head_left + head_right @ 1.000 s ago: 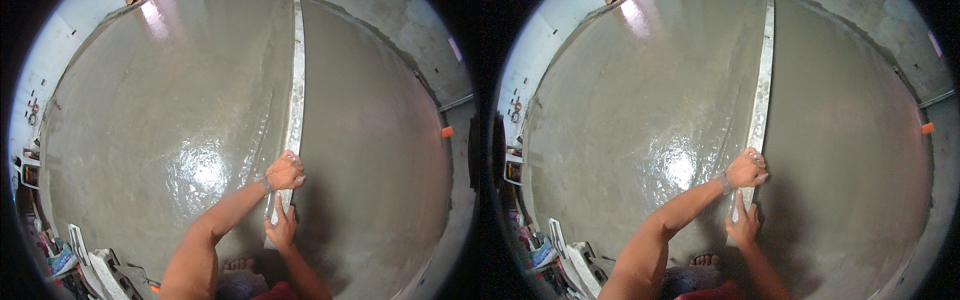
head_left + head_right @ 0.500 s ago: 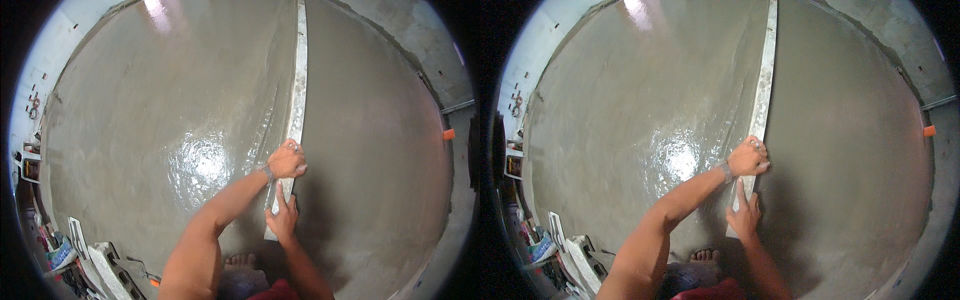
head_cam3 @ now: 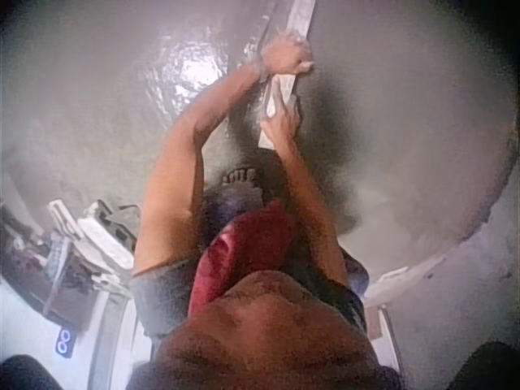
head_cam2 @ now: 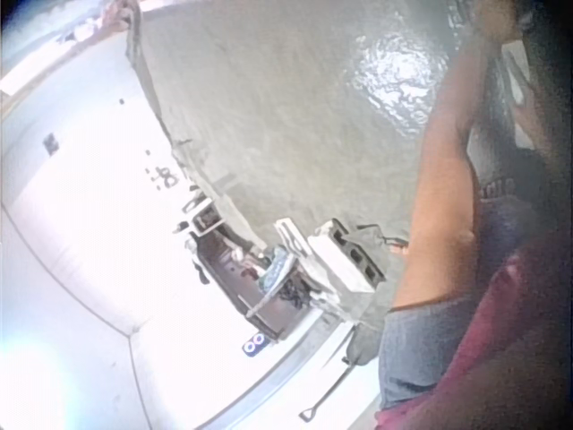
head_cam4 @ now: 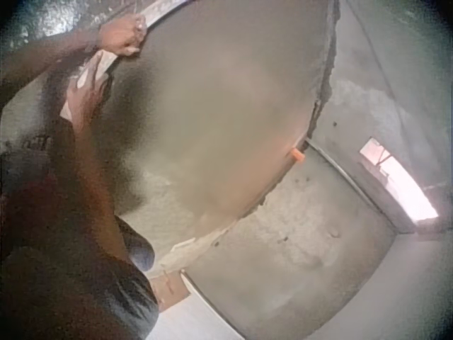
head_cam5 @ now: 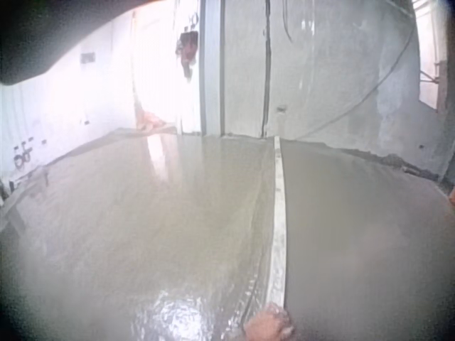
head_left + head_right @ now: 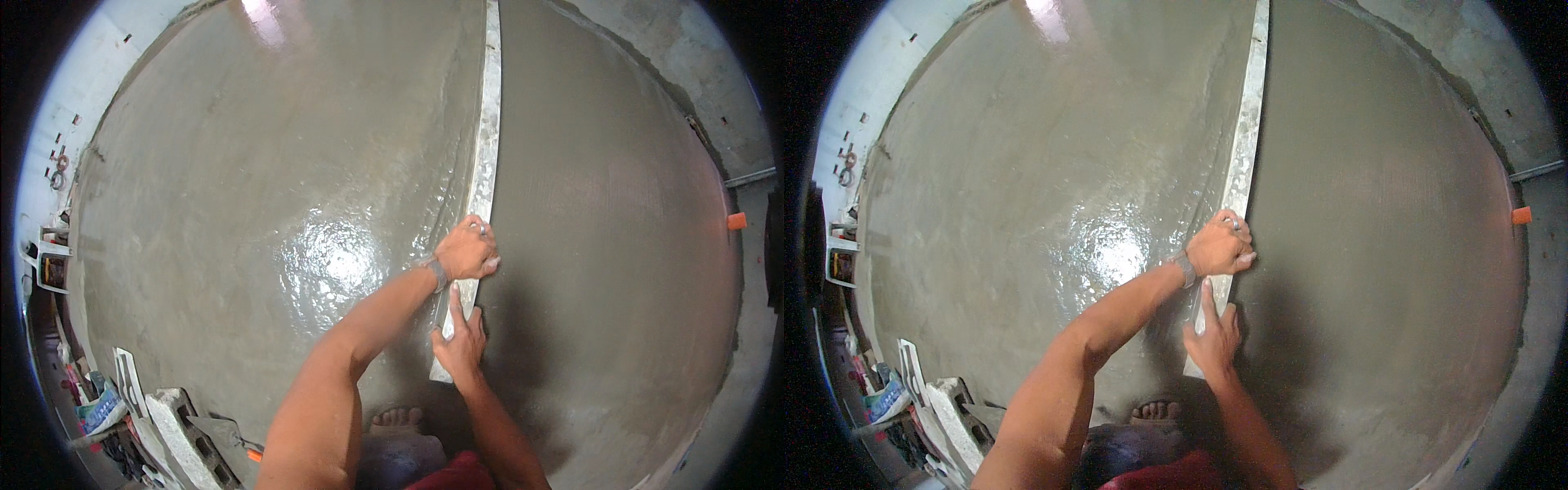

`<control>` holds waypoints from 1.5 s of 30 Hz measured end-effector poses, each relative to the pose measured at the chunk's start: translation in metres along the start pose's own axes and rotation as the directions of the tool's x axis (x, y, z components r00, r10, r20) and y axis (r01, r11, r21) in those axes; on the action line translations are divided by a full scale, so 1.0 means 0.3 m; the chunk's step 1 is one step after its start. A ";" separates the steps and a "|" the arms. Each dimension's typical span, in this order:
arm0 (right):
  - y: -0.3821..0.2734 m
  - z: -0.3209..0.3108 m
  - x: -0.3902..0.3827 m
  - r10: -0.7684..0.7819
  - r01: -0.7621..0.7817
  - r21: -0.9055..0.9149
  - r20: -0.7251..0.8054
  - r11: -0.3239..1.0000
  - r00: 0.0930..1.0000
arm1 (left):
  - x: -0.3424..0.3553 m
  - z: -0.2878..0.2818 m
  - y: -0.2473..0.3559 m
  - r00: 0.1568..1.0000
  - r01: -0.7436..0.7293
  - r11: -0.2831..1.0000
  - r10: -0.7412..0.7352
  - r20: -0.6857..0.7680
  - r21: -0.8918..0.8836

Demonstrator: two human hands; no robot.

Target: The person smooths a wet concrete floor using a trowel and a long straightedge. They repeatedly level and flatten the surface, moving the straightedge across the floor to create an even finish.

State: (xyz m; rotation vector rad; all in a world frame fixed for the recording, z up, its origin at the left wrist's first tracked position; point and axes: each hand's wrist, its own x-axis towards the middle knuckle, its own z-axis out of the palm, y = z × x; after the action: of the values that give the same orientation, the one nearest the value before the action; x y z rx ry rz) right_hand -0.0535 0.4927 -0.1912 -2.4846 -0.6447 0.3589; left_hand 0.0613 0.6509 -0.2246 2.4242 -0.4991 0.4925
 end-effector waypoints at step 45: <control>-0.104 0.034 -0.063 -0.012 0.012 0.000 0.035 1.000 0.999 | -0.087 -0.102 0.018 0.994 0.027 0.997 -0.035 0.105 0.079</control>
State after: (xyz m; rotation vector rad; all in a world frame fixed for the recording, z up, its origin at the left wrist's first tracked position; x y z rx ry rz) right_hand -0.0849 0.5105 -0.1799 -2.4789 -0.6736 0.3992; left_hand 0.0295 0.6721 -0.2109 2.5381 -0.4945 0.3777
